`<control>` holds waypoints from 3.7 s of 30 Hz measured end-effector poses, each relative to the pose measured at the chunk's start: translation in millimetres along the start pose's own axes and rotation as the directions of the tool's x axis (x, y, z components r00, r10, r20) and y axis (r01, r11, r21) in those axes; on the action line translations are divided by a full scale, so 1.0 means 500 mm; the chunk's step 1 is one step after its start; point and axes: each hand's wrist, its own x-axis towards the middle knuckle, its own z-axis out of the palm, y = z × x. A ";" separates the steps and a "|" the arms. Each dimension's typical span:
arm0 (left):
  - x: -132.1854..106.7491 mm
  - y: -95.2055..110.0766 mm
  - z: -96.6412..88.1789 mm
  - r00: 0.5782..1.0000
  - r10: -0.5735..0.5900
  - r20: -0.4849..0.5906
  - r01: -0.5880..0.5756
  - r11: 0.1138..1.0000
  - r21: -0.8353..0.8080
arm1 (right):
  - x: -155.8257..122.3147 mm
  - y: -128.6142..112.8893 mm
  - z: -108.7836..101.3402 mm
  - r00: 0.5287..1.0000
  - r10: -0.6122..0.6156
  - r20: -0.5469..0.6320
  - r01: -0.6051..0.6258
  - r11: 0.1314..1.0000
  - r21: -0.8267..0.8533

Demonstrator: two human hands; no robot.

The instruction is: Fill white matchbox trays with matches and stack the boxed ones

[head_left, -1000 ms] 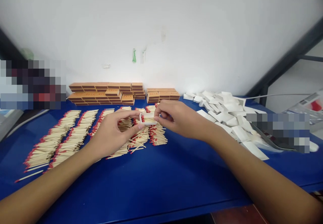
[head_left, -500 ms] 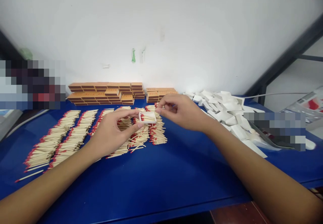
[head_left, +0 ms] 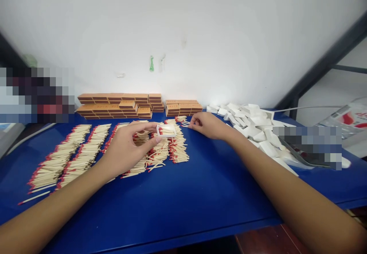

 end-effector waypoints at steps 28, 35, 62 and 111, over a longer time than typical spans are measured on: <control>0.003 0.003 0.003 1.000 0.012 0.027 -0.012 1.000 0.015 | -0.008 -0.017 -0.004 0.996 -0.078 0.040 0.079 0.996 -0.028; -0.001 0.000 0.001 1.000 -0.006 0.023 0.006 1.000 0.002 | -0.043 -0.105 -0.017 0.969 -0.164 -0.185 0.203 0.954 0.219; 0.001 -0.001 0.002 1.000 0.001 0.014 -0.001 1.000 0.011 | 0.010 -0.005 0.029 0.993 -0.014 -0.114 0.012 1.000 -0.025; 0.000 -0.008 0.001 1.000 0.000 -0.010 0.000 1.000 0.024 | 0.025 0.037 0.034 0.986 -0.057 -0.154 0.058 0.998 0.005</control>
